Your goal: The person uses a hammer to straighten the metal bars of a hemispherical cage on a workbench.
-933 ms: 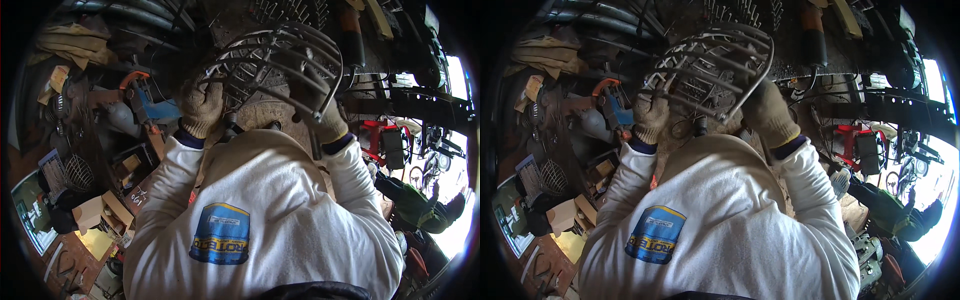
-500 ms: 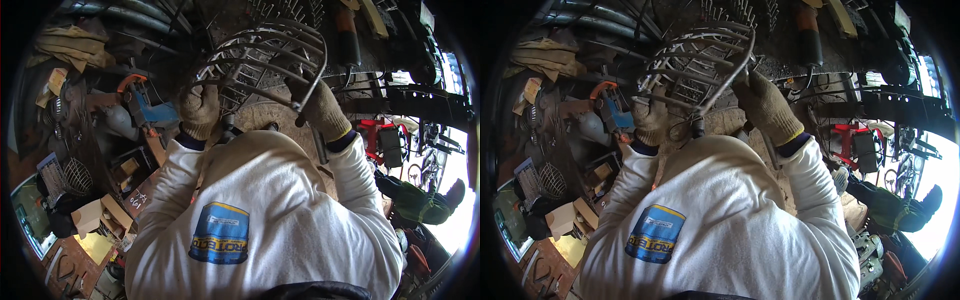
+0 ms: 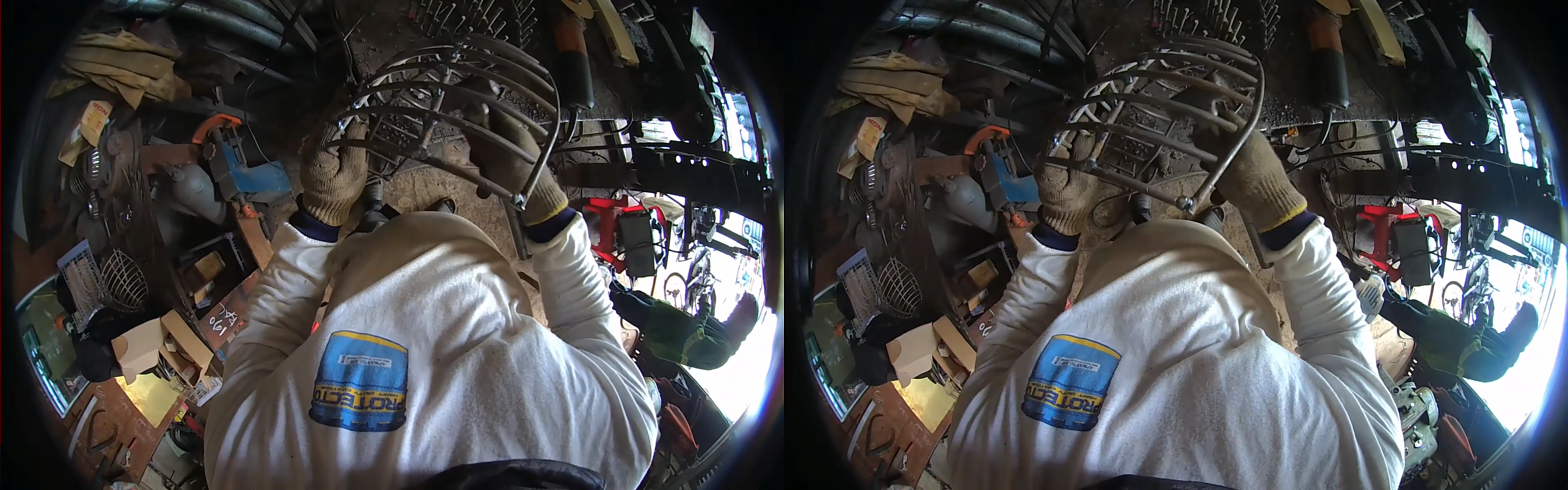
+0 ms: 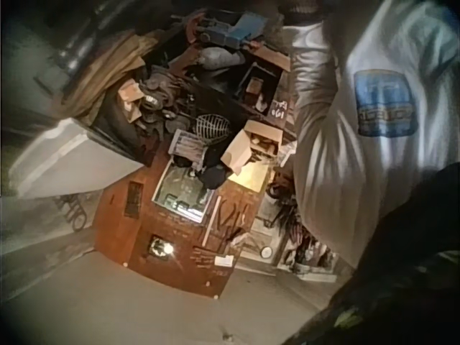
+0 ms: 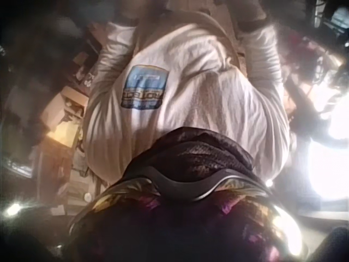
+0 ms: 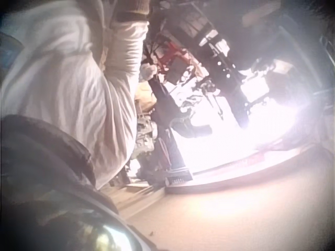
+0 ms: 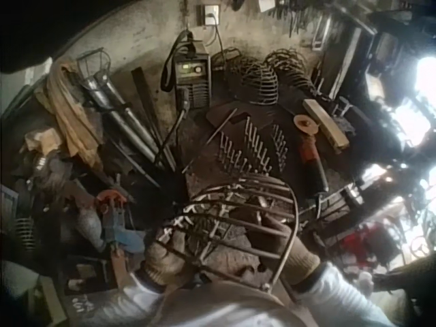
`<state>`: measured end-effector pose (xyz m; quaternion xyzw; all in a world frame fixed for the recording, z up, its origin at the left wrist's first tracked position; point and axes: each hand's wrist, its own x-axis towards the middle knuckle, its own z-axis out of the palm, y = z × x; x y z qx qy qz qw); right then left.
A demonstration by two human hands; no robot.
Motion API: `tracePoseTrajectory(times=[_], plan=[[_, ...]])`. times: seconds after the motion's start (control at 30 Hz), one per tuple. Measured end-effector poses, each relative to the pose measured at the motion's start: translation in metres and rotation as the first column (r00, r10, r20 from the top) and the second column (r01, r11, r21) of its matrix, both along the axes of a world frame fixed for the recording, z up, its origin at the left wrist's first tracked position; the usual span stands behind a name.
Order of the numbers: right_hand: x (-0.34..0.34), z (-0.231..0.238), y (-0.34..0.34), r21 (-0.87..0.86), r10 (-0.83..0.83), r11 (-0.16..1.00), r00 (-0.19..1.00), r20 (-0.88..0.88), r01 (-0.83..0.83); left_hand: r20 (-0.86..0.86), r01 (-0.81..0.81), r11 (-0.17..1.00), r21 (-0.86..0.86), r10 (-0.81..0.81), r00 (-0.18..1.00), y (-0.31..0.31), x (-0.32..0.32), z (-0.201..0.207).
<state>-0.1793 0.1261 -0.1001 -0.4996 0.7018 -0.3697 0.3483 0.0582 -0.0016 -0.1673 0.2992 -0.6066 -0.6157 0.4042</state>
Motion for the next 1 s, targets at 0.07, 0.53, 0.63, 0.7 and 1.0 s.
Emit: tracePoseTrajectory(times=[0.07, 0.53, 0.63, 0.7, 1.0], plan=[[0.007, 0.012, 0.001, -0.041, -0.010, 0.999, 0.997, -0.075, 0.007, -0.031, -0.027, 0.995, 0.093, 0.030, 0.999, 0.001, 0.001, -0.004], [-0.003, 0.013, 0.029, 0.292, -0.372, 0.918, 0.837, 0.402, 0.268, 0.165, -0.200, 0.881, -0.428, 0.293, 0.942, 0.005, -0.016, 0.029], [0.000, 0.007, 0.036, 0.235, -0.369, 0.928, 0.806, 0.462, 0.290, -0.152, -0.207, 0.961, -0.184, 0.180, 0.972, 0.002, -0.021, 0.032], [0.001, 0.003, 0.037, 0.001, -0.324, 0.932, 0.834, 0.446, 0.361, -0.163, -0.169, 0.984, -0.064, 0.156, 0.974, 0.004, -0.020, 0.050], [-0.022, 0.066, -0.003, -0.744, -0.080, 0.649, 0.987, 0.142, 0.160, -0.571, 0.485, 0.637, 0.599, -0.085, 0.816, -0.021, 0.021, 0.113]])
